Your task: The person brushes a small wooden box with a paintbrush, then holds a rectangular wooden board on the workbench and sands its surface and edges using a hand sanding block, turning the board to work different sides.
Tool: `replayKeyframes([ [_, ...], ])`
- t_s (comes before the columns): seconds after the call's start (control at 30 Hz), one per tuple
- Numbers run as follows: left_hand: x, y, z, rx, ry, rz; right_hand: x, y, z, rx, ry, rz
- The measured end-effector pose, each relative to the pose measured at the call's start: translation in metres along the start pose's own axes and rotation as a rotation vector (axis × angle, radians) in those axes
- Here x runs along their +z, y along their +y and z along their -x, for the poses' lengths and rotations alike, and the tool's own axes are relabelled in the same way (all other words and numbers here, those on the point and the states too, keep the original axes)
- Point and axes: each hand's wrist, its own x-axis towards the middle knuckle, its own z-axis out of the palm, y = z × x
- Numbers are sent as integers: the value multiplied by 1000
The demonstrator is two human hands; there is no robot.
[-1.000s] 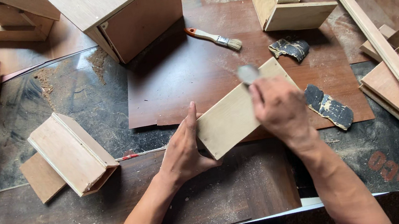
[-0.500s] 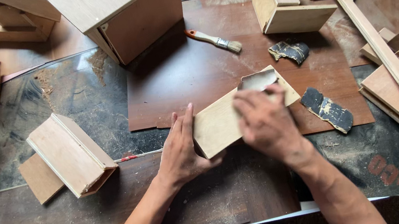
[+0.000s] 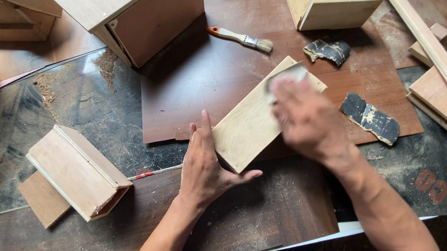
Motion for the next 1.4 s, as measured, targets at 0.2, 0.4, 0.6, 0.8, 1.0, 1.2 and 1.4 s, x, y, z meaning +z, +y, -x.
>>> replayKeyframes([
  [0.2,0,-5,1,-32,-31,31,-5,-5,-7,-81,-98,14],
  [0.4,-2,-1,4,-103,-146,169,3,-17,-5,-101,-167,78],
  [0.6,-2,-1,3,-82,-89,308,6,-13,-10,27,-290,40],
  [0.8,1,-6,6,-133,-80,352,17,-26,-4,-155,-228,499],
  [1.0,1,-8,5,-130,-80,277,24,-13,-6,21,-227,-12],
  [1.2,0,-4,1,-151,-84,300,22,-11,-1,15,-137,87],
  [1.4,-5,-6,2,-103,-73,298,26,-17,-1,-26,-228,52],
])
